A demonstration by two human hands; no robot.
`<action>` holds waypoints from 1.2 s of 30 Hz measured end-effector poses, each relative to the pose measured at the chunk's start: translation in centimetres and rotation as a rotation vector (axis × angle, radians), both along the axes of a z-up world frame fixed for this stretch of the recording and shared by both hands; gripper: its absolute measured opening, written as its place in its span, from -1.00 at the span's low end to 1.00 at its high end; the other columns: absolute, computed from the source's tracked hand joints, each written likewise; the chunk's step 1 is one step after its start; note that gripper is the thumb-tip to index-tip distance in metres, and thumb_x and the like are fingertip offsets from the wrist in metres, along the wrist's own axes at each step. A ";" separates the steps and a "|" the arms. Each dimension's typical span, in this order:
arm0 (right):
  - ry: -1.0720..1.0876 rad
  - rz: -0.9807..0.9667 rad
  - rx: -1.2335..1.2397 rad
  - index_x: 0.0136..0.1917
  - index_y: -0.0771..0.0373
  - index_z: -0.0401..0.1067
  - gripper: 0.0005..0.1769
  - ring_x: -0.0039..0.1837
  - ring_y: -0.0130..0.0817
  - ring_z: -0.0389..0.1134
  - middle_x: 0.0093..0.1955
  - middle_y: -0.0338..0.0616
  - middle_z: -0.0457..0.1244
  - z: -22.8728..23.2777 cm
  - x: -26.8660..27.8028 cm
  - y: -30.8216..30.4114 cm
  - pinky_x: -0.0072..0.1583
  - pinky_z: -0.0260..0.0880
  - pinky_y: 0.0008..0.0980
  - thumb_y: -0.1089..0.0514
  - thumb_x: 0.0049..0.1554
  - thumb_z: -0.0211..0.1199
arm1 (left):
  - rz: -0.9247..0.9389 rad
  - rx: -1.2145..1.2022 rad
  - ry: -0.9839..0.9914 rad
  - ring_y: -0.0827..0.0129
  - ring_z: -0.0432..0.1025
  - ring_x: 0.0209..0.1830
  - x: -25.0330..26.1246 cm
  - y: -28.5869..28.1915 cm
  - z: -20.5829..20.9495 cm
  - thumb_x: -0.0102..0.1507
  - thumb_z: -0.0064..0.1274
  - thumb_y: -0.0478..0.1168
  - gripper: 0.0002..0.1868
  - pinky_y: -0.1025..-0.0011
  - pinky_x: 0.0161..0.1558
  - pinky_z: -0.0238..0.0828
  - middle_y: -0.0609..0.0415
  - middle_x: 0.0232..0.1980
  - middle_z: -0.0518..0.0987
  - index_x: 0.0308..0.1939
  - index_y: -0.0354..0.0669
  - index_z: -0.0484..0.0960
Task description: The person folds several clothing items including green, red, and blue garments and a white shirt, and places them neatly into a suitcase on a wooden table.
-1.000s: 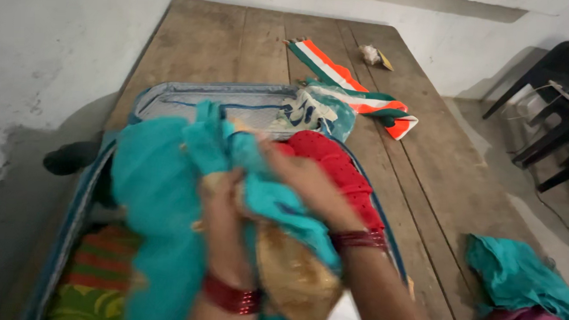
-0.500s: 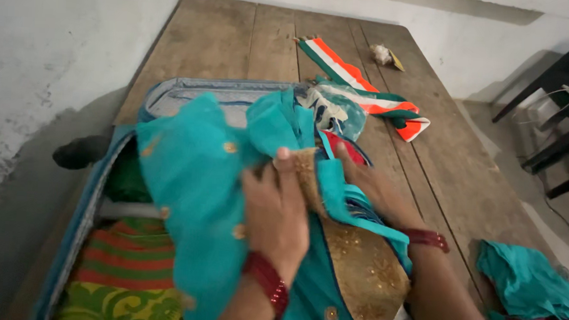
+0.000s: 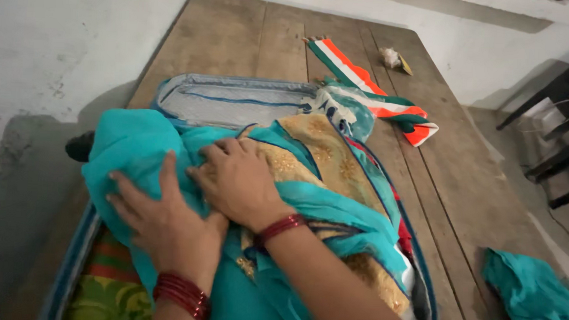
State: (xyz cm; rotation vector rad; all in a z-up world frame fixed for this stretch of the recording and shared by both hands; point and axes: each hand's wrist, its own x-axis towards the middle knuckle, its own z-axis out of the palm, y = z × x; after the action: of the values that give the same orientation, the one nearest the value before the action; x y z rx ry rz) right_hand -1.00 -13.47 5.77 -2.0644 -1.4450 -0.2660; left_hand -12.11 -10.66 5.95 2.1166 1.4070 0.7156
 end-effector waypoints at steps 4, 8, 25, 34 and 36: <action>-0.014 -0.174 0.028 0.26 0.35 0.44 -0.11 0.40 0.24 0.18 0.34 0.27 0.23 -1.2 1.3 -0.3 0.37 0.15 0.08 -0.43 -0.01 0.33 | 0.009 0.012 -0.032 -0.38 -0.29 0.57 -0.8 0.7 -1.3 -0.03 0.46 0.04 0.00 -0.49 0.15 0.11 -0.40 0.58 -0.22 0.45 0.19 0.32; -0.181 -0.260 -0.025 0.25 0.39 0.42 0.17 0.49 0.45 0.05 0.39 0.40 0.15 -0.6 3.0 -1.4 0.41 -0.05 0.26 -0.62 -0.24 0.39 | 0.096 0.051 -0.124 -0.36 -0.06 0.50 -1.6 0.0 -1.1 0.05 0.43 0.15 0.03 -0.32 0.25 0.14 -0.40 0.50 0.04 0.45 -0.03 0.22; 0.016 -0.686 -0.589 0.21 0.04 0.51 -0.30 0.21 -0.04 0.42 0.09 -0.04 0.41 4.7 3.0 -3.2 0.26 0.32 0.06 -0.40 -0.05 0.36 | -0.427 -0.591 -0.603 0.11 0.49 0.12 0.9 12.1 -7.0 0.09 -0.03 -0.38 -0.17 0.31 0.14 0.39 -0.16 0.19 0.61 0.50 -0.03 0.31; -0.054 -0.087 -0.036 0.40 0.13 0.34 -0.45 0.39 0.04 0.25 0.34 -0.01 0.26 2.9 -1.6 2.7 0.48 0.16 0.10 0.00 0.16 0.19 | -0.156 -0.242 -0.191 -0.22 0.51 0.13 -1.7 8.7 -2.9 0.34 -0.12 -0.17 -0.34 -0.02 0.14 0.42 -0.35 0.15 0.60 0.56 -0.08 0.22; 0.237 -0.013 -0.117 0.46 0.07 0.31 -0.50 0.41 0.05 0.26 0.43 -0.04 0.24 1.5 -2.0 4.0 0.47 0.24 0.04 -0.03 0.28 0.07 | -0.043 -0.297 -0.265 -0.18 0.43 0.25 -1.6 8.4 -2.7 0.44 -0.04 0.17 -0.32 0.01 0.23 0.36 -0.34 0.29 0.52 0.47 -0.19 0.26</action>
State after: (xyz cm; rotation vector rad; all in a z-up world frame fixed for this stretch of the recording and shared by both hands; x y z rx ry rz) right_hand -3.01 -9.43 7.29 -2.1172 -1.3300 0.0581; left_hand -13.67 -2.23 3.22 1.7477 1.2350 0.6935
